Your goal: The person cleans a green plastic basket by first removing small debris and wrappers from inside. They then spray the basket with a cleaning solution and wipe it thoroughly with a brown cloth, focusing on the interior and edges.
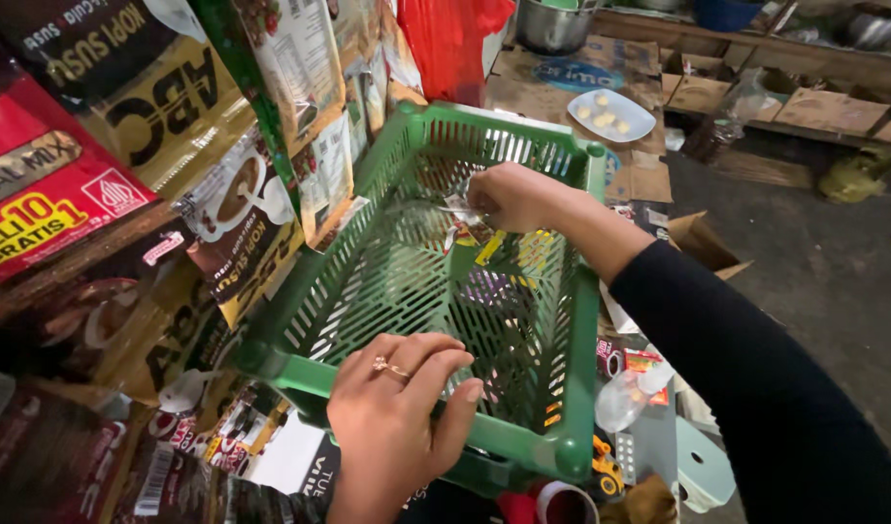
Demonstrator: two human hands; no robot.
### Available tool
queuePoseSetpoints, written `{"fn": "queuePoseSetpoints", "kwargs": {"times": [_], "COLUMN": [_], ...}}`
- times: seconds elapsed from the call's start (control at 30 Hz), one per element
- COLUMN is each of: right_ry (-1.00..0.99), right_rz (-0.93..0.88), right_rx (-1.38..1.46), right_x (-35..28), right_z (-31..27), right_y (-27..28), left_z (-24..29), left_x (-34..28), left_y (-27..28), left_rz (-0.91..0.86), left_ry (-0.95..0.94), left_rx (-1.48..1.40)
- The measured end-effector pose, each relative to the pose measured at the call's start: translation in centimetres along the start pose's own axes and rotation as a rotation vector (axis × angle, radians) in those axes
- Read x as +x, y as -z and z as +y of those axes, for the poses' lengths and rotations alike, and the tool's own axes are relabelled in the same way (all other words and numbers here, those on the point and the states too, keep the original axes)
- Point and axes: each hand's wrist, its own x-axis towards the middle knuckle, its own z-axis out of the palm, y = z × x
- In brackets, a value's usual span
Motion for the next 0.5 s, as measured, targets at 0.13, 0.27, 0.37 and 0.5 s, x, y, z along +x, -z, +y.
{"fn": "queuePoseSetpoints", "kwargs": {"times": [0.13, 0.27, 0.37, 0.5], "right_ry": [0.163, -0.042, -0.174, -0.432], "right_rz": [0.272, 0.508, 0.763, 1.237], "right_rx": [-0.078, 0.177, 0.444, 0.645], "right_x": [-2.1, -11.5, -21.4, -34.3], "right_z": [-0.8, -3.2, -5.0, -3.2], "right_y": [2.1, 5.2, 3.9, -5.3], "left_z": [0.1, -0.1, -0.6, -1.6], "left_x": [0.4, 0.3, 0.5, -0.6], "left_y": [0.1, -0.1, -0.8, -1.1], "left_rz": [0.013, -0.078, -0.121, -0.242], "left_ry": [0.000, -0.006, -0.033, -0.077], "left_rx": [0.027, 0.069, 0.116, 0.236]}}
